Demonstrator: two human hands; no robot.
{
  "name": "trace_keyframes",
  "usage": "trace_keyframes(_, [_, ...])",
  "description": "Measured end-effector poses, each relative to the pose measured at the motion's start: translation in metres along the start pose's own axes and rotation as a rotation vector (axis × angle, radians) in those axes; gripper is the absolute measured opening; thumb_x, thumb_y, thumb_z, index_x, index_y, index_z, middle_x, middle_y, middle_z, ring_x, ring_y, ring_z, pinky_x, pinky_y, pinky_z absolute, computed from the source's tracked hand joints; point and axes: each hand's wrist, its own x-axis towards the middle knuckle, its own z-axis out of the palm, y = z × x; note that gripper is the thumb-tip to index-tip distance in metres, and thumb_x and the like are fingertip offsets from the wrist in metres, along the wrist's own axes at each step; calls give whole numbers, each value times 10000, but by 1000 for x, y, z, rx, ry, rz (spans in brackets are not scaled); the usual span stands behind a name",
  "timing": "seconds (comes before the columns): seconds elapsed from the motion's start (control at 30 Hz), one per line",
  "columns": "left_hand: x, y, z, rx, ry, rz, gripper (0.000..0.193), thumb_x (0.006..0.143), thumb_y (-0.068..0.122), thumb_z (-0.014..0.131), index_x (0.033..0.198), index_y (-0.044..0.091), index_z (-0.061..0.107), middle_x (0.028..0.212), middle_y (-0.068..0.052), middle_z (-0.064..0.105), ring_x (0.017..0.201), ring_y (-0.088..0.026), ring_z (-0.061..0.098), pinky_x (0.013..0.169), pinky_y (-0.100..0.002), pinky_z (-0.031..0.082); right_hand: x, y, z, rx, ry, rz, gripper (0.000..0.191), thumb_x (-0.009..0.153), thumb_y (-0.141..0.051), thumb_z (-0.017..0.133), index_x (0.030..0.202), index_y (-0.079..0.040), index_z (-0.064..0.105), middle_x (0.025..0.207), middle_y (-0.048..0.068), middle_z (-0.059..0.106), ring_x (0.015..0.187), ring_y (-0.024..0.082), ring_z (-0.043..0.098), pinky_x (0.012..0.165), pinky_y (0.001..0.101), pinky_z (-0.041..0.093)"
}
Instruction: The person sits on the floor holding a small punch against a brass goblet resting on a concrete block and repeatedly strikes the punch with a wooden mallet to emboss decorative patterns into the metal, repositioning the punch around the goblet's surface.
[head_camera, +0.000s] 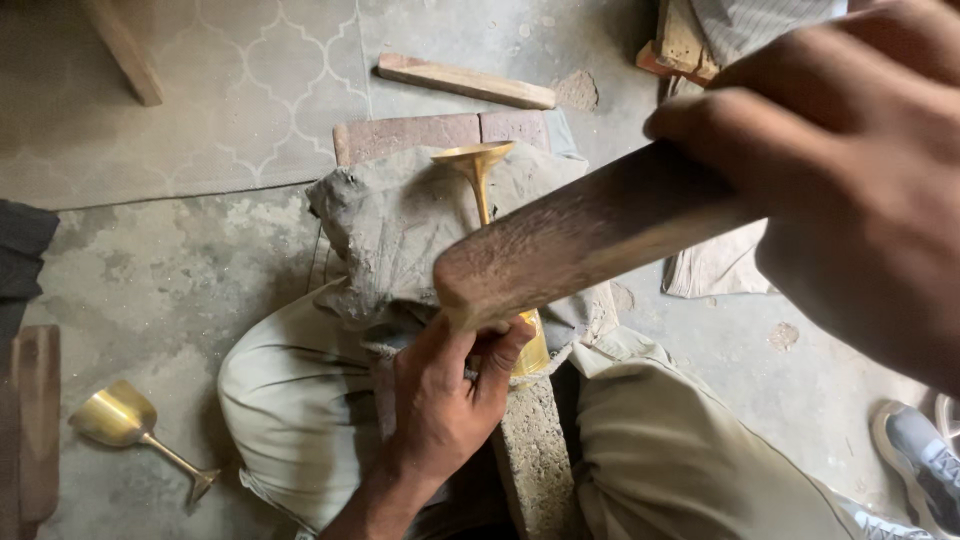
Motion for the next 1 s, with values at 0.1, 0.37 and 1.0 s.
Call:
trace_keyframes(0.1, [0, 2, 2, -52, -5, 7, 218, 1047, 234, 669, 1145, 43, 625, 1025, -87, 740, 904, -188, 783, 690, -279, 638, -7, -3, 1, 203, 39, 177, 431, 809, 77, 755, 1230, -7, 711, 1060, 178, 706, 999, 316, 669, 852, 410, 534])
trace_keyframes(0.37, [13, 12, -5, -30, -130, -106, 194, 1006, 223, 693, 1096, 62, 632, 952, -69, 746, 798, -177, 775, 623, -310, 626, -33, 7, 23, 261, -15, 253, 375, 836, 35, 695, 1206, -26, 674, 1058, 160, 702, 949, 314, 693, 829, 413, 563])
trace_keyframes(1.0, [51, -13, -37, -303, -156, -268, 258, 1031, 288, 638, 1146, 63, 587, 959, -74, 774, 846, -137, 816, 688, -273, 652, -142, -1, 90, 439, -257, 920, 370, 919, -96, 808, 1243, 7, 662, 900, 209, 702, 769, 303, 708, 692, 388, 583])
